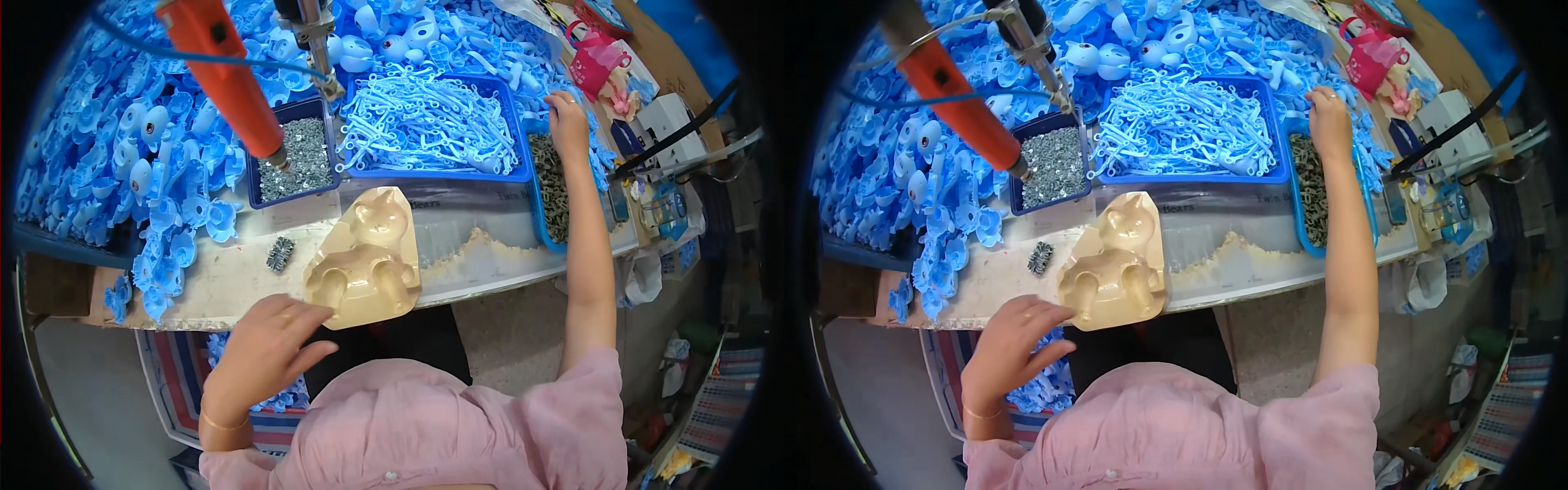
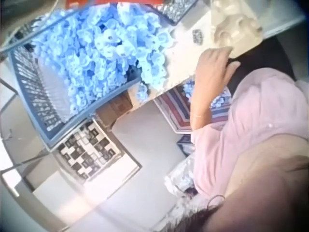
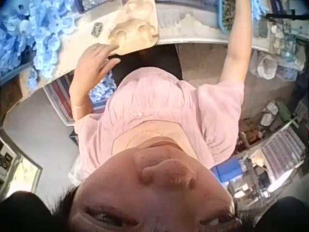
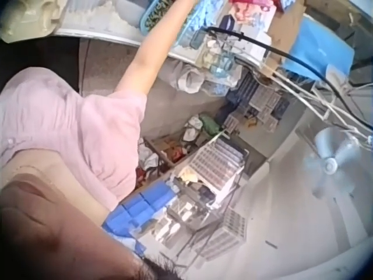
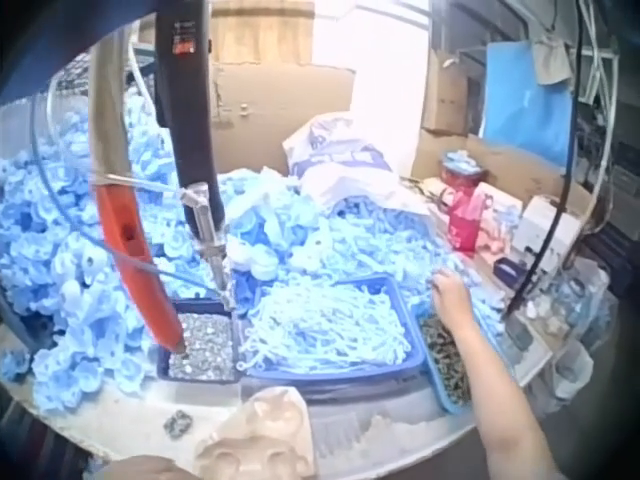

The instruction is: Assembling blue plastic toy components at a factory workbench using a pneumatic screwdriver and manual assembly.

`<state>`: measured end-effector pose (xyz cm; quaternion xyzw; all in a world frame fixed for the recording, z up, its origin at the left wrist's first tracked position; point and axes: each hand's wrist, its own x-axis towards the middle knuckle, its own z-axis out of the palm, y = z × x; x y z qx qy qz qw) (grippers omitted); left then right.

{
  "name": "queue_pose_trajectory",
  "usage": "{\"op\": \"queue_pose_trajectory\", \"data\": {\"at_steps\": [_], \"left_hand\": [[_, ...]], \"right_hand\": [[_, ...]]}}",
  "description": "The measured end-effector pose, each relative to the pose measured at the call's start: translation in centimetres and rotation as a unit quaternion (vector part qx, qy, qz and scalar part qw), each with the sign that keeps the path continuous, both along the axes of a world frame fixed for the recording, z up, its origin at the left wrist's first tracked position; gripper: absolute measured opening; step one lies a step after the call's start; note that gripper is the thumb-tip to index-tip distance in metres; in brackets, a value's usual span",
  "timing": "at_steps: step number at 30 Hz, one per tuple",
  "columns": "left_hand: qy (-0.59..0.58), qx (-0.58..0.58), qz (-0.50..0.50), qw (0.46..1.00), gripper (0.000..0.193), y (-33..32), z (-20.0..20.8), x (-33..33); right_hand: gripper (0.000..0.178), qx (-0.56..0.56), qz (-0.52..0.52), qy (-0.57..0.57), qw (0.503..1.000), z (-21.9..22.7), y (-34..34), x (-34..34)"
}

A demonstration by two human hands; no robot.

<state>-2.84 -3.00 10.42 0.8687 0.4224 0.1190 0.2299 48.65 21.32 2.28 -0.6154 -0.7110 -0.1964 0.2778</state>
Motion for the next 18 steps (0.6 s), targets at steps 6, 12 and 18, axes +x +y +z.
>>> {"op": "queue_pose_trajectory", "data": {"at_steps": [6, 12, 18], "left_hand": [[-0.116, -0.029, -0.149, 0.982, 0.026, 2.7, -2.4, 6.5], [-0.201, 0.018, -0.105, 0.974, 0.039, 3.1, -4.3, 10.2], [-0.269, 0.023, -0.004, 0.963, 0.070, 4.8, -6.1, 13.7]], "right_hand": [[0.020, -0.154, -0.013, 0.498, 0.853, 1.1, -1.3, 3.2], [0.019, -0.353, 0.152, 0.529, 0.757, 5.9, -8.9, -3.1], [0.015, -0.509, 0.361, 0.275, 0.732, 8.4, -16.2, -15.1]]}}
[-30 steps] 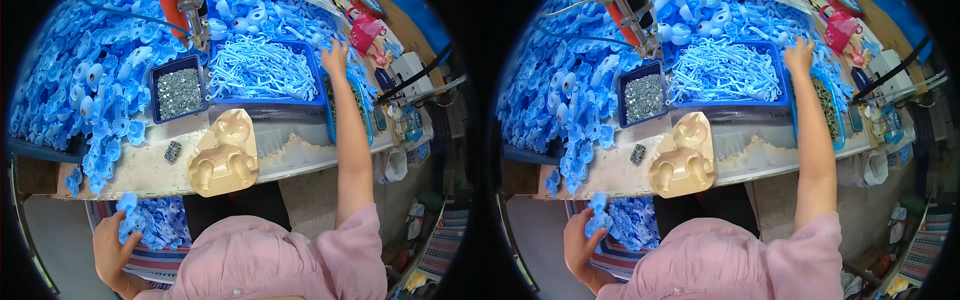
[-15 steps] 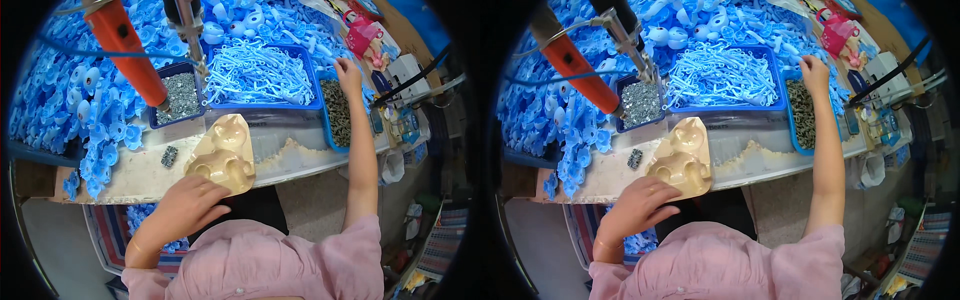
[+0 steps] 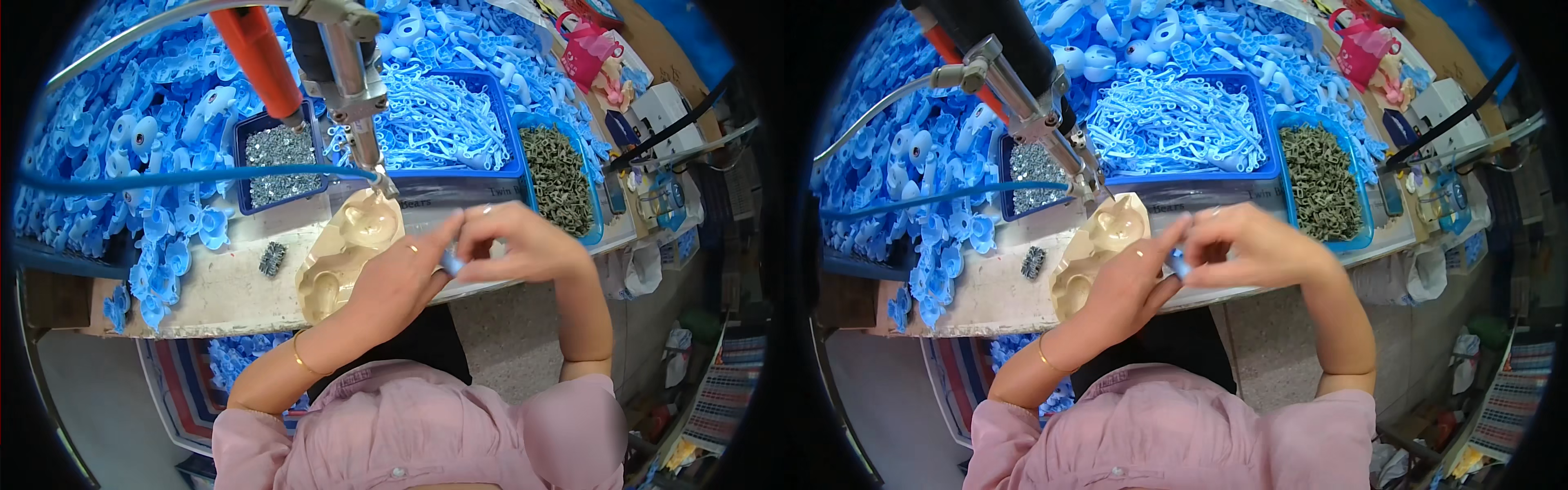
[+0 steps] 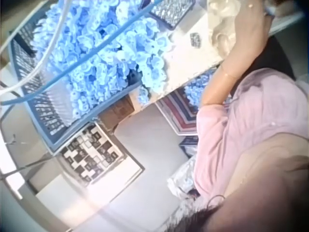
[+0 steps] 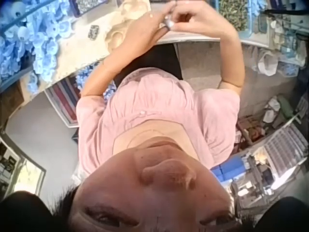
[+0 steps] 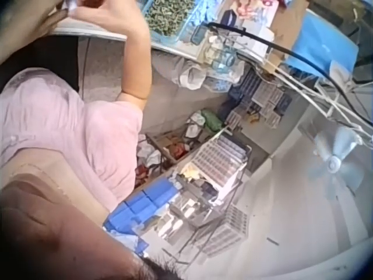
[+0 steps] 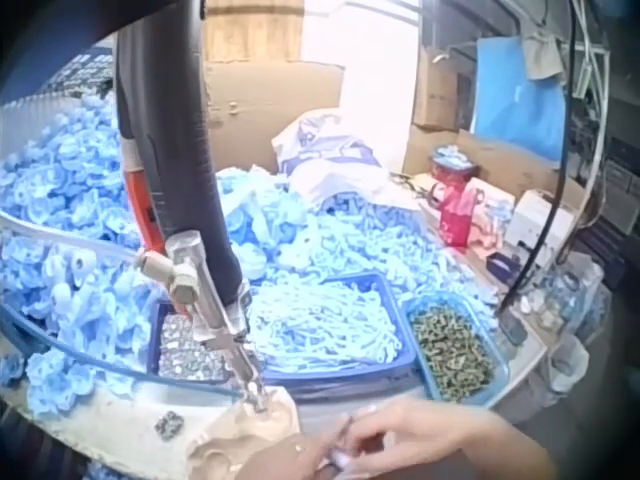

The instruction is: Assembling blue plastic toy components at a factory workbench using a pneumatic screwdriver and manual assembly.

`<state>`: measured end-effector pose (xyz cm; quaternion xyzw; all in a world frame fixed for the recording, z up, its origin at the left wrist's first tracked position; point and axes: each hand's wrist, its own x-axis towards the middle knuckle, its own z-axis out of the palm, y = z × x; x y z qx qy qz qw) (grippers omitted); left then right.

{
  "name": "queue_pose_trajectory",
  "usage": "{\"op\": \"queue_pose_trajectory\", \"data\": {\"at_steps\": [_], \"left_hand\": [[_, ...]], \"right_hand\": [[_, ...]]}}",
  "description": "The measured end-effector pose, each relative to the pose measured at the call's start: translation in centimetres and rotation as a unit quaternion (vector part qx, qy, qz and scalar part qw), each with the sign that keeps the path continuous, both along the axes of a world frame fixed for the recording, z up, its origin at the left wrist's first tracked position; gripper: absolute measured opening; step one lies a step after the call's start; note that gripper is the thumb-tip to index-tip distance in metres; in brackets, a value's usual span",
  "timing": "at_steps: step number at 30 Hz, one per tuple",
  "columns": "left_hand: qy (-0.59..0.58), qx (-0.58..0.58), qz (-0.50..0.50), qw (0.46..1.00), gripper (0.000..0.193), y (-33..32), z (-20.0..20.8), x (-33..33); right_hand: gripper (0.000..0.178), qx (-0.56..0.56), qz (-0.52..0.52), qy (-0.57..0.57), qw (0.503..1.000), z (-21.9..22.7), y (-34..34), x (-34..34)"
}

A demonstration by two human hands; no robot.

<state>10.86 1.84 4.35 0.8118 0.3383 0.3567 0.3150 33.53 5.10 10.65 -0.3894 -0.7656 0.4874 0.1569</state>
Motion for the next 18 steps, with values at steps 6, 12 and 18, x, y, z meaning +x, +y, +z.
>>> {"op": "queue_pose_trajectory", "data": {"at_steps": [6, 12, 18], "left_hand": [[0.043, 0.039, 0.033, 0.998, 0.037, -0.2, -0.9, -3.3], [0.031, 0.019, 0.040, 0.999, 0.042, -1.5, 0.7, -5.3], [0.066, 0.061, 0.093, 0.992, 0.039, -2.7, 0.1, -8.5]], "right_hand": [[0.019, 0.021, -0.237, 0.051, 0.970, -2.7, 9.5, 3.5], [0.022, 0.432, -0.383, -0.176, 0.797, -7.5, 23.9, 7.1], [0.021, 0.424, -0.384, -0.414, 0.708, -7.7, 26.5, 6.8]]}}
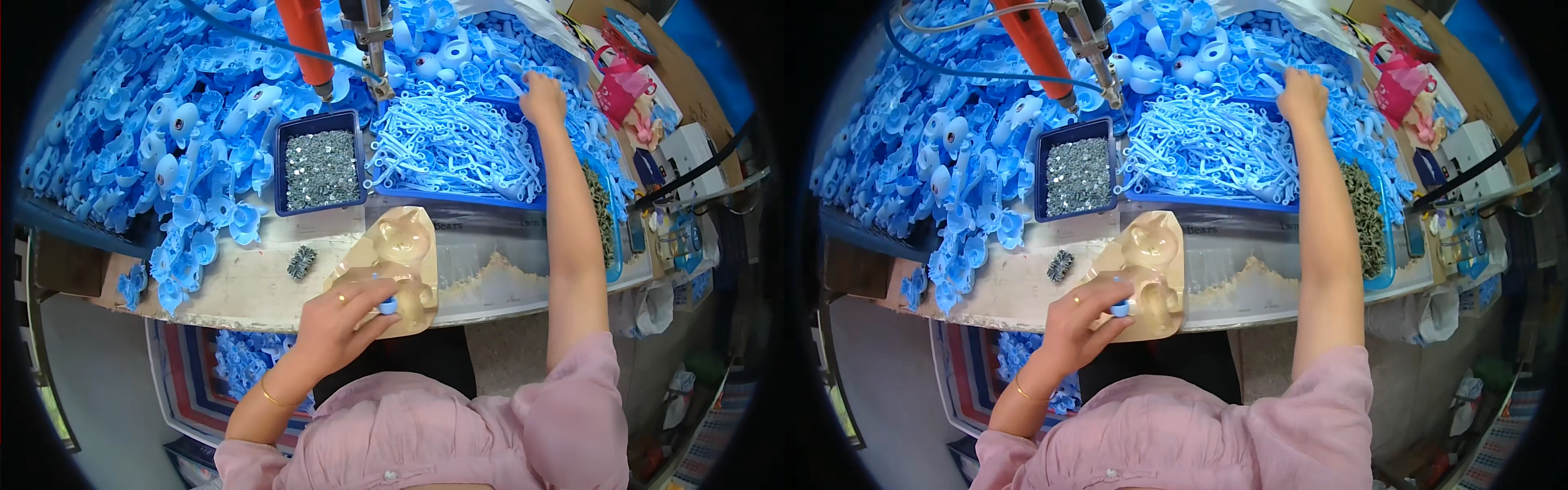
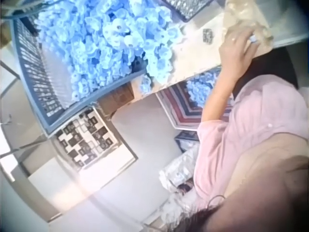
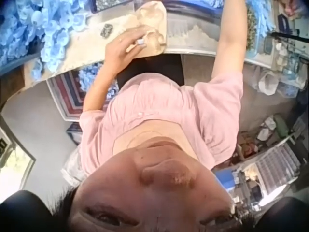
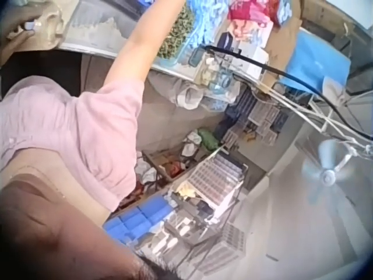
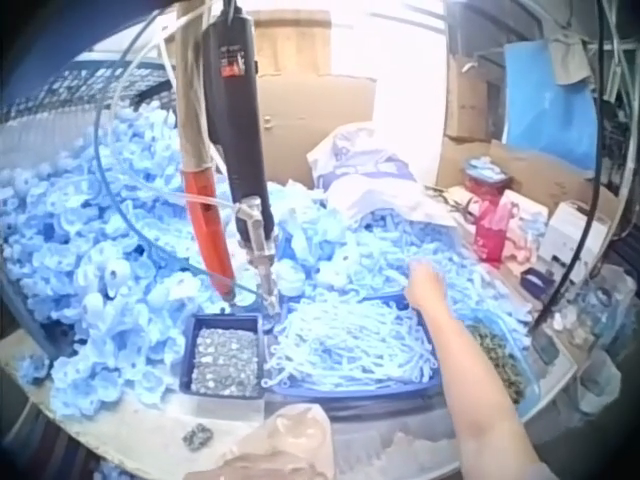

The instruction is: Assembling blue plastic toy components at a factory workbench using a pneumatic screwdriver and manual assembly.

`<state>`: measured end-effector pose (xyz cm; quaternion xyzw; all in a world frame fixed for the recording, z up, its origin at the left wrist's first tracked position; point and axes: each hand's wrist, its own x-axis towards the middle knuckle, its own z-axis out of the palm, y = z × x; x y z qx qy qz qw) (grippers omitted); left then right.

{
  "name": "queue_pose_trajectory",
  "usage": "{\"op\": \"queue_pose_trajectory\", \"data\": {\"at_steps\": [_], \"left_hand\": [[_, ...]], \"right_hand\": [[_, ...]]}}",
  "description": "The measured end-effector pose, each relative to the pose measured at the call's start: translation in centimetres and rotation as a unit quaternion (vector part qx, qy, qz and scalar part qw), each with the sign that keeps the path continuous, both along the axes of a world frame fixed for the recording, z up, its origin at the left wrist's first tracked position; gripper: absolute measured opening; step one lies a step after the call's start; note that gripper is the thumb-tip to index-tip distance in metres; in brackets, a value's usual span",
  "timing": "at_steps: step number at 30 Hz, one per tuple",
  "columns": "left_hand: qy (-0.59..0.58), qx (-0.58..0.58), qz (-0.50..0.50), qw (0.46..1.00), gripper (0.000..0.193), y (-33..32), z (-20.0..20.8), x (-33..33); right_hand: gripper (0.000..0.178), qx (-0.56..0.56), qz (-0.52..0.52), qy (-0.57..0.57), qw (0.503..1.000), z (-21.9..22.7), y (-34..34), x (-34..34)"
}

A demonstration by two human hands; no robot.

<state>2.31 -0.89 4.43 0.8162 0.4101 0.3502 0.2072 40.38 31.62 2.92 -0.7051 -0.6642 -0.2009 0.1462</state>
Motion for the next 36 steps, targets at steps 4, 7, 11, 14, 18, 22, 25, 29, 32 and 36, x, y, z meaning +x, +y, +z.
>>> {"op": "queue_pose_trajectory", "data": {"at_steps": [4, 7, 11, 14, 18, 22, 25, 29, 32, 36], "left_hand": [[-0.021, -0.061, 0.044, 0.997, 0.034, -0.6, -0.7, -1.3], [-0.020, -0.043, 0.037, 0.998, 0.034, -0.5, -1.3, -1.4], [-0.020, -0.037, 0.034, 0.999, 0.035, -0.7, -1.7, -1.4], [-0.019, -0.040, 0.038, 0.998, 0.036, -1.0, -2.0, -1.5], [0.010, -0.029, 0.041, 0.999, 0.039, -1.2, -2.0, -1.7], [0.010, -0.038, 0.063, 0.997, 0.040, -2.0, -2.3, -2.2], [0.001, -0.062, 0.073, 0.995, 0.038, -2.1, -1.8, -2.2], [-0.001, -0.063, 0.080, 0.995, 0.037, -1.9, -1.8, -2.4], [0.007, -0.065, 0.087, 0.994, 0.038, -2.0, -1.6, -2.2], [0.000, -0.078, 0.086, 0.993, 0.038, -2.1, -1.7, -1.9]], "right_hand": [[0.021, -0.042, 0.020, -0.016, 0.999, -0.6, -1.2, 3.0], [0.020, -0.036, 0.065, 0.121, 0.990, -0.6, -2.2, 5.2], [0.025, 0.032, 0.150, 0.135, 0.979, -1.0, -6.4, 6.4], [0.029, 0.065, 0.164, 0.133, 0.975, -1.4, -8.7, 6.5], [0.030, 0.034, 0.151, 0.220, 0.963, -1.5, -11.2, 6.1], [0.027, 0.091, 0.113, 0.356, 0.923, -2.2, -11.1, 8.5], [0.022, 0.191, 0.013, 0.376, 0.906, -3.8, -9.6, 15.7], [0.029, 0.082, -0.067, 0.260, 0.960, -4.8, -7.3, 21.2], [0.032, 0.007, -0.035, 0.233, 0.972, -4.6, -5.7, 19.6], [0.035, -0.026, -0.039, 0.237, 0.970, -4.4, -5.0, 18.6]]}}
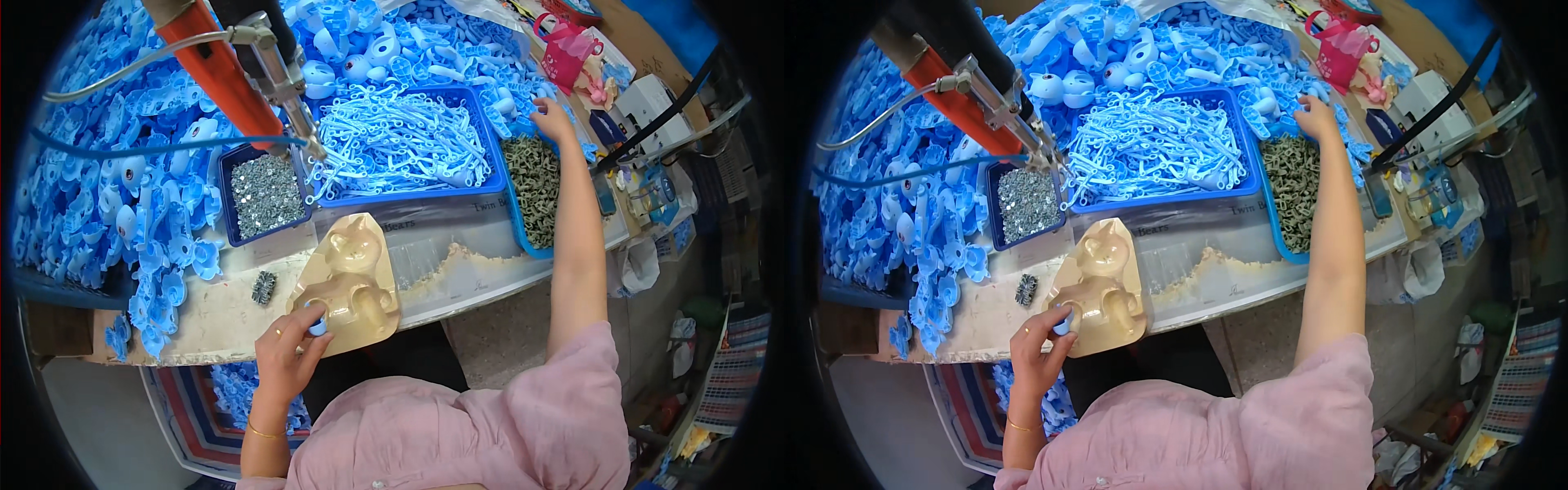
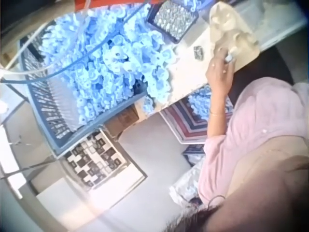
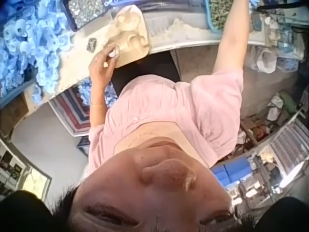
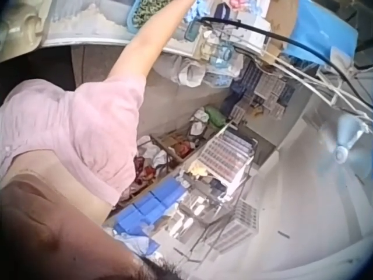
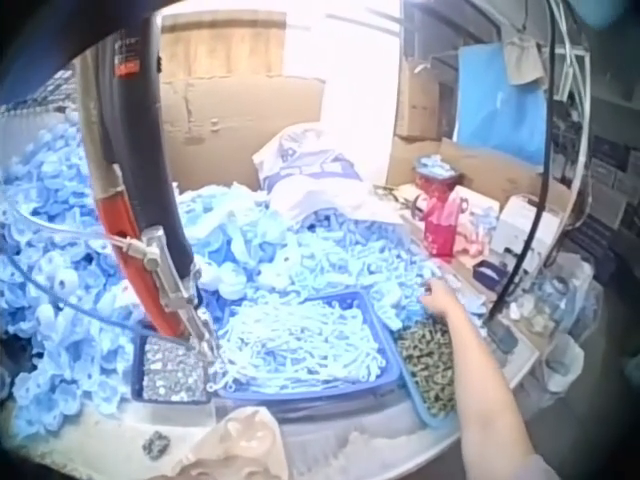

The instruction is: Assembling blue plastic toy components at a factory workbench using a pneumatic screwdriver and manual assembly.

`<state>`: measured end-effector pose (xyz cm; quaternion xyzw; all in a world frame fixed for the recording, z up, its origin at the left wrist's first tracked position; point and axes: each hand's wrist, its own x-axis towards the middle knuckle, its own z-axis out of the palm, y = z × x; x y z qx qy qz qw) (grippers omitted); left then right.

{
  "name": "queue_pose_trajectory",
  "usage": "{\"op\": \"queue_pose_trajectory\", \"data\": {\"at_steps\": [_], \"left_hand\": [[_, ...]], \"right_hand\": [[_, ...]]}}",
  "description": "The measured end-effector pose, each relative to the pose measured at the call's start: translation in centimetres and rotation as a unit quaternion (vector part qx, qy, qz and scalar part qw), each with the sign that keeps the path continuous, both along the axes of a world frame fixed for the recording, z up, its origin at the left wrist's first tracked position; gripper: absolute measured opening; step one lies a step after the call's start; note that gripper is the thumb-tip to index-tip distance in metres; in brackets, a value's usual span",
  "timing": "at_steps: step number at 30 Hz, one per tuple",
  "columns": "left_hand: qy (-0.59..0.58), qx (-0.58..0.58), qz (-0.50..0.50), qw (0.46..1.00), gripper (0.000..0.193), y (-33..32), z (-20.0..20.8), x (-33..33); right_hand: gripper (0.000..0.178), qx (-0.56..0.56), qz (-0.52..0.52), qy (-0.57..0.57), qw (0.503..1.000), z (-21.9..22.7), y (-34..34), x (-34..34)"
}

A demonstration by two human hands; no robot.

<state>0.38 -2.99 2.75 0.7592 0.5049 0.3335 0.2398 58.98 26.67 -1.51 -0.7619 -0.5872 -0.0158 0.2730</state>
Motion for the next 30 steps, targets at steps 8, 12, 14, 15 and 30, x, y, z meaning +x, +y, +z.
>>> {"op": "queue_pose_trajectory", "data": {"at_steps": [8, 12, 14, 15, 30], "left_hand": [[-0.007, 0.005, -0.007, 1.000, 0.038, 0.3, 0.0, 0.2], [-0.007, 0.022, -0.030, 0.999, 0.038, 0.7, 0.0, 1.1], [-0.012, 0.021, -0.033, 0.999, 0.038, 0.6, 0.0, 1.1], [0.005, 0.025, -0.031, 0.999, 0.038, 0.5, 0.0, 0.9], [0.002, -0.014, 0.022, 1.000, 0.036, 0.7, 0.4, 1.0]], "right_hand": [[0.045, -0.108, 0.136, 0.123, 0.977, 4.0, -2.6, -9.0], [0.049, -0.084, 0.161, 0.049, 0.982, 3.7, -4.6, -10.4], [0.052, -0.078, 0.160, 0.076, 0.981, 4.3, -5.1, -11.1], [0.052, -0.075, 0.161, 0.075, 0.981, 4.5, -5.2, -11.2], [0.035, -0.015, 0.022, -0.088, 0.996, 2.2, 5.4, -5.3]]}}
